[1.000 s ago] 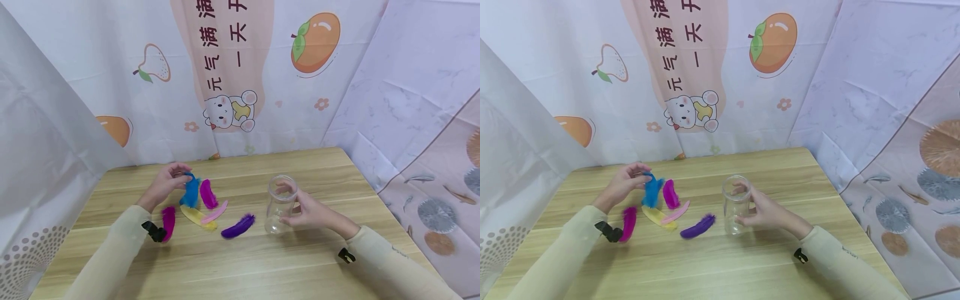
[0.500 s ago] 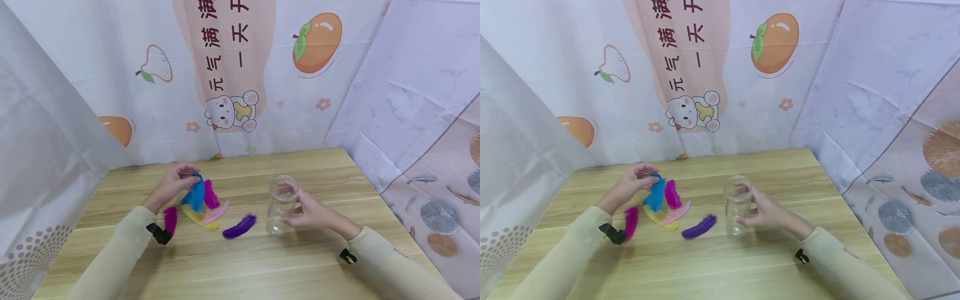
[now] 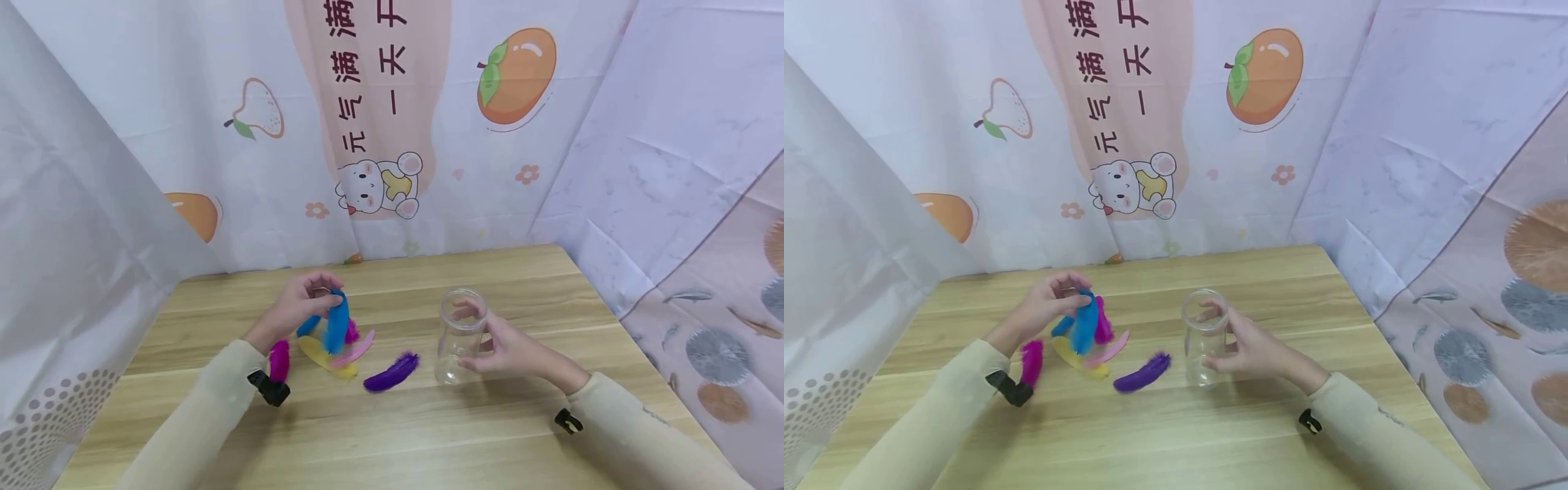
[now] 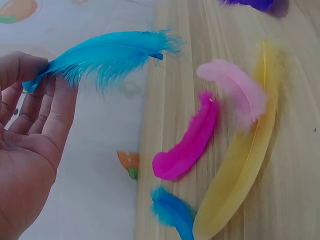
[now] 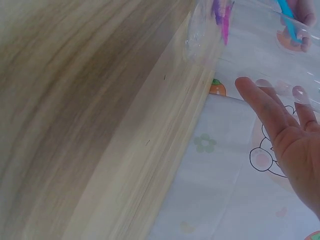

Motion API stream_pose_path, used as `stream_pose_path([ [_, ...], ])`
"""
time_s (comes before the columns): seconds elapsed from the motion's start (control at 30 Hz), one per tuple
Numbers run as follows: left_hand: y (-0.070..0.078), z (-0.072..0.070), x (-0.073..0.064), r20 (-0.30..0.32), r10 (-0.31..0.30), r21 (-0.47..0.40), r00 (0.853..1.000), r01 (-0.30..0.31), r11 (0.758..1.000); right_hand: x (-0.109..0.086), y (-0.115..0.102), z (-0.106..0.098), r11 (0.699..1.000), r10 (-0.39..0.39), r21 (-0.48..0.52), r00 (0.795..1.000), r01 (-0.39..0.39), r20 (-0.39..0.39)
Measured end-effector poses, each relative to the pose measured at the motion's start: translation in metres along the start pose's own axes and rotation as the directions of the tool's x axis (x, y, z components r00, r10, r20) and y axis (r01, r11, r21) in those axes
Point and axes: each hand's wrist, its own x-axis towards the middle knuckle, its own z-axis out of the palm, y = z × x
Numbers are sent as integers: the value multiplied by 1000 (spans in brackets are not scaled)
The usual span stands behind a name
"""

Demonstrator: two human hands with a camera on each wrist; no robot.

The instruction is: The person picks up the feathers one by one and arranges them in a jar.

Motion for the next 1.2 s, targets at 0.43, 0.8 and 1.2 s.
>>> stream_pose_path([
  [0.43, 26, 16, 9, 53, 46, 26, 998, -47, 999, 1, -2, 2, 1000, 1, 8, 1000, -1, 3],
  [0.8, 38, 32, 17, 102, 89, -51, 991, -84, 995, 1, 0, 1, 1000, -27, 7, 1000, 27, 8],
  [1.2, 50, 44, 25, 112, 149, -168, 983, -129, 977, 2, 2, 1, 1000, -22, 19, 1000, 22, 9],
])
